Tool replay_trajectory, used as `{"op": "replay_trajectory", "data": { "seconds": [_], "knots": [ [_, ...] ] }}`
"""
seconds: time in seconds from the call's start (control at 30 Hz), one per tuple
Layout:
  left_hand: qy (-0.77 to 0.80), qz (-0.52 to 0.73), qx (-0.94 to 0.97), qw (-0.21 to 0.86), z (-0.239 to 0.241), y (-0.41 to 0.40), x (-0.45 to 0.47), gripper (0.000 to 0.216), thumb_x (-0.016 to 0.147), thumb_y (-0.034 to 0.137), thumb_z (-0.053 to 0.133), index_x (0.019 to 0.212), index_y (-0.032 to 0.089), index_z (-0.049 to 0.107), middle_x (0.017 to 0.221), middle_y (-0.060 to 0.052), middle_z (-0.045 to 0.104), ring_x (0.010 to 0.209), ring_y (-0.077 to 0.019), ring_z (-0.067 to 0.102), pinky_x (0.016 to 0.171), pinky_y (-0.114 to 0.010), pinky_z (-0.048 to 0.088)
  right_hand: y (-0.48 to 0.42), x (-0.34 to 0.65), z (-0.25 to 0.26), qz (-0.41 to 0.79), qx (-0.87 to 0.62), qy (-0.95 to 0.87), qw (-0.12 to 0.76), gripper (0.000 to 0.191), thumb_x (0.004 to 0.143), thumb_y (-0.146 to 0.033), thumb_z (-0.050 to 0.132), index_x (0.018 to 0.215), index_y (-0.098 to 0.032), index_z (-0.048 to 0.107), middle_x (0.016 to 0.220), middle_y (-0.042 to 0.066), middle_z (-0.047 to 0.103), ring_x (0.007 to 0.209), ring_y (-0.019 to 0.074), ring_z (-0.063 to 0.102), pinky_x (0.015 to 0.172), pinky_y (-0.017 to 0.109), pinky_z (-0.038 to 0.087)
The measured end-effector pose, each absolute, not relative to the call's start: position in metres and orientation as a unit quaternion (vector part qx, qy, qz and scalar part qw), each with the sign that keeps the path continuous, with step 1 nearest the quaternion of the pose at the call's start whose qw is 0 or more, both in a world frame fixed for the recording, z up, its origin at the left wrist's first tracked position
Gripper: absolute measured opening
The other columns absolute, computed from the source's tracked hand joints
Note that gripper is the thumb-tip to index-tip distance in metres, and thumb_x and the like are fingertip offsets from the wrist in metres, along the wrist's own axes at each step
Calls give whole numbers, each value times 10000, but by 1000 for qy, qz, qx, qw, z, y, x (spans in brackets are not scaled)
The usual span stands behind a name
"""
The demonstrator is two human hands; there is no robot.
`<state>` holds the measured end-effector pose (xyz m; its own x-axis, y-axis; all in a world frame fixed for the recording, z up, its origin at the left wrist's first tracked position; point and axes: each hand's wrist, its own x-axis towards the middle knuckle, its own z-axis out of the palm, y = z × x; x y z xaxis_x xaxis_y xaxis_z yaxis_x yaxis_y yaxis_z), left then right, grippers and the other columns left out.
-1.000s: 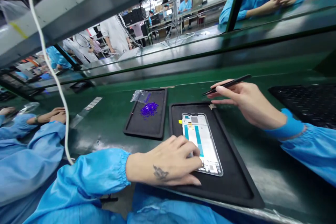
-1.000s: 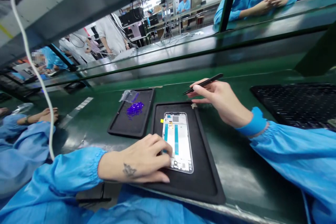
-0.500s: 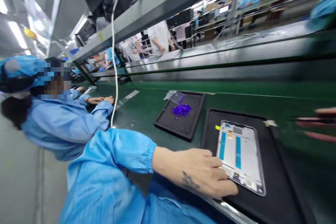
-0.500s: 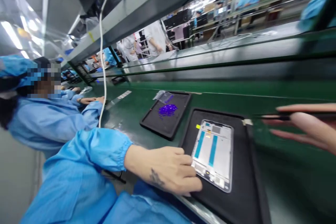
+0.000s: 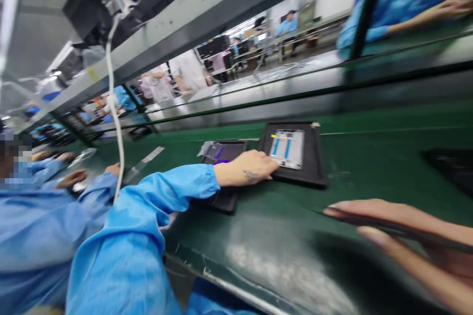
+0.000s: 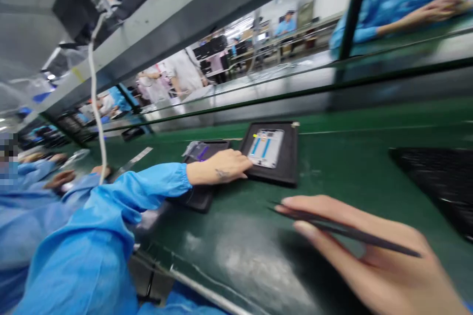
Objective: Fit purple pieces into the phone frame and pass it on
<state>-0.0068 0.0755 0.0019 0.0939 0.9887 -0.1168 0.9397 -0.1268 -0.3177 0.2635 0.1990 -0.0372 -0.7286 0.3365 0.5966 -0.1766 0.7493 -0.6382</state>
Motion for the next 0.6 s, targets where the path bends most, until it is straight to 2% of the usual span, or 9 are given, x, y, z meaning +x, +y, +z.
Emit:
{"op": "replay_trajectory", "data": {
  "seconds": [0.13, 0.27, 0.4, 0.5, 0.6],
  "knots": [
    [-671, 143, -719, 109, 1, 127, -47, 282, 1043, 284, 457, 1186, 68, 569, 1128, -190, 659, 1046, -266, 616, 908, -377, 471, 180, 272, -21, 304, 28, -886, 348, 386, 880, -286, 639, 1188, -517, 662, 1065, -59, 758, 910, 280, 749, 791, 330, 678],
    [-697, 139, -692, 124, 4, 170, -76, 316, 1021, 341, 539, 1248, 126, 582, 1207, -116, 637, 1086, -231, 624, 958, -429, 522, 175, 271, -14, 273, 76, -888, 363, 544, 871, -198, 626, 1335, -481, 605, 1135, -75, 744, 969, 237, 747, 830, 286, 669],
    [-713, 141, -675, 130, 5, 197, -95, 360, 985, 383, 615, 1264, 157, 597, 1249, -99, 626, 1090, -227, 640, 935, -447, 565, 178, 272, -11, 270, 107, -887, 360, 589, 871, -136, 641, 1390, -411, 593, 1159, -44, 742, 1005, 213, 740, 860, 264, 653],
    [-719, 146, -666, 137, 6, 208, -101, 360, 985, 377, 617, 1268, 156, 596, 1249, -100, 627, 1083, -225, 644, 923, -439, 573, 178, 272, -9, 266, 120, -887, 359, 617, 866, -101, 611, 1400, -407, 573, 1128, -45, 750, 994, 206, 743, 851, 267, 655],
    [-721, 149, -660, 153, 13, 207, -94, 354, 983, 362, 618, 1269, 155, 591, 1249, -98, 620, 1098, -231, 632, 937, -448, 559, 177, 270, -7, 260, 117, -891, 354, 558, 879, -112, 602, 1361, -392, 584, 1115, -42, 753, 984, 210, 744, 821, 274, 661]
  ]
}}
